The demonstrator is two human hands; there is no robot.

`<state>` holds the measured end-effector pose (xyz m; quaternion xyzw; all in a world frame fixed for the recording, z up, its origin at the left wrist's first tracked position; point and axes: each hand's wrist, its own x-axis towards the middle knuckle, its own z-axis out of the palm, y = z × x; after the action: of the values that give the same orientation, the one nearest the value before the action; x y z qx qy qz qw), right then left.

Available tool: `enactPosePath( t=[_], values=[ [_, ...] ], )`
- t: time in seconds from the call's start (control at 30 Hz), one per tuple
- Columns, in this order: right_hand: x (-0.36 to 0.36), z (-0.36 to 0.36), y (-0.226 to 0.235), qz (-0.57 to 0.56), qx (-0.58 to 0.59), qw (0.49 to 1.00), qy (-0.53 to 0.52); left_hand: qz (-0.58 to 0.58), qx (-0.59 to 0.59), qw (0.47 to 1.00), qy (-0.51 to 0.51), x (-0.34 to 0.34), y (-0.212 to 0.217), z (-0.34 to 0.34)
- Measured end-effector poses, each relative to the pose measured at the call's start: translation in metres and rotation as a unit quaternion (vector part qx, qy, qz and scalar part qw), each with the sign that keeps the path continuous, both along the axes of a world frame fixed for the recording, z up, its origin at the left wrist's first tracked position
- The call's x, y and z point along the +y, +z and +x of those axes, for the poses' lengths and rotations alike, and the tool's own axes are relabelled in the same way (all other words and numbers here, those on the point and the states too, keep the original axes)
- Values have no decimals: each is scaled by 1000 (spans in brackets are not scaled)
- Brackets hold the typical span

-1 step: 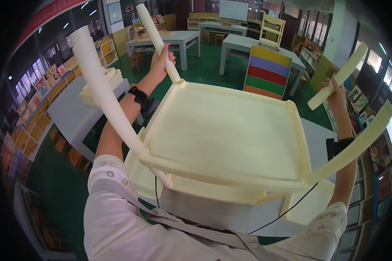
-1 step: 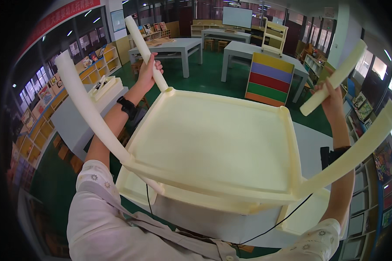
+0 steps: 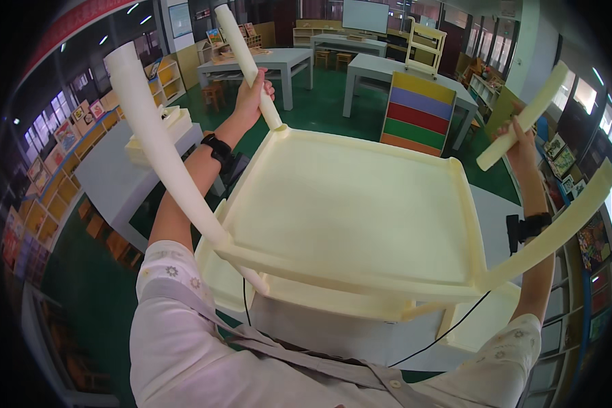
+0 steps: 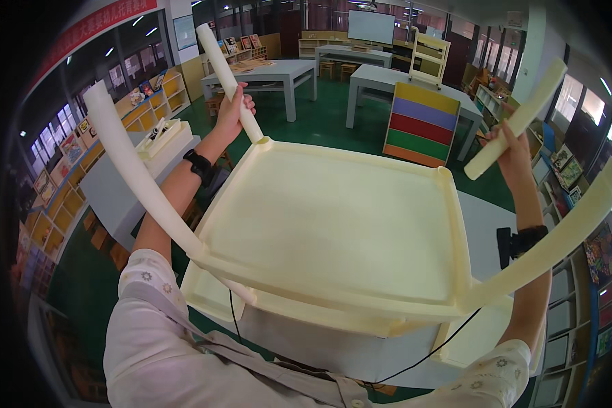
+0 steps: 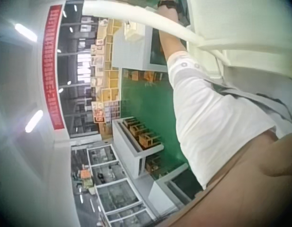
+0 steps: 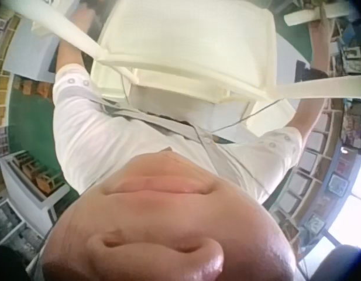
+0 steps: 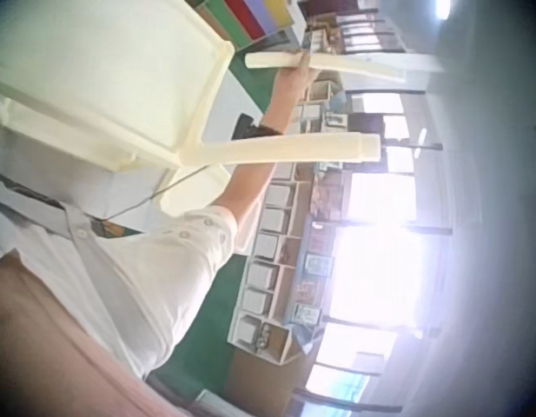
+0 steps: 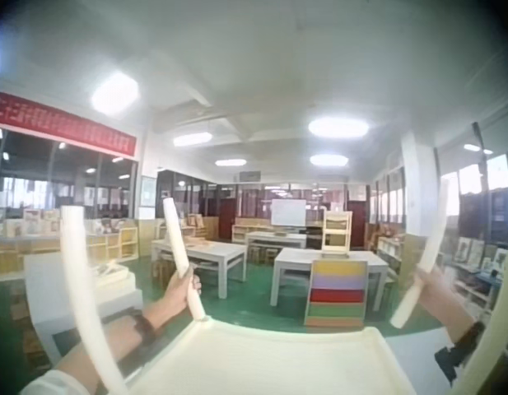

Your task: Assemble a plastic multi-tier storage cart by attaching wheels, pillars, and shelves.

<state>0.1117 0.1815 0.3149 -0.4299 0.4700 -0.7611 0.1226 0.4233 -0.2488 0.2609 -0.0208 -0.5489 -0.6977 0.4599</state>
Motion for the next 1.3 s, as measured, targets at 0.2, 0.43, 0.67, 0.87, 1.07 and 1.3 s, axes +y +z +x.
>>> enactPosePath(
  t=[0.2, 0.43, 0.67, 0.87, 1.07, 1.3],
  values=[
    [-28, -6, -21, 44, -4, 999, -3, 15, -21, 1000, -16, 4, -6, -18],
    [-32, -22, -33, 37, 9, 999, -30, -60, -107, 992, 15, -1, 0, -31],
    [-36, -7, -27, 28, -58, 996, 55, -3, -65, 993, -94, -2, -4, -29],
    [-35, -24, -35, -33, -93, 994, 53, -55, -87, 990, -100, 8, -5, -26],
    [-42, -40, -33, -31, -157, 984, 77, -86, -122, 982, -114, 18, -2, -22],
    [-51, -41, -38, -58, -129, 989, 39, -81, -131, 979, -133, 18, -2, -17]
  ],
)
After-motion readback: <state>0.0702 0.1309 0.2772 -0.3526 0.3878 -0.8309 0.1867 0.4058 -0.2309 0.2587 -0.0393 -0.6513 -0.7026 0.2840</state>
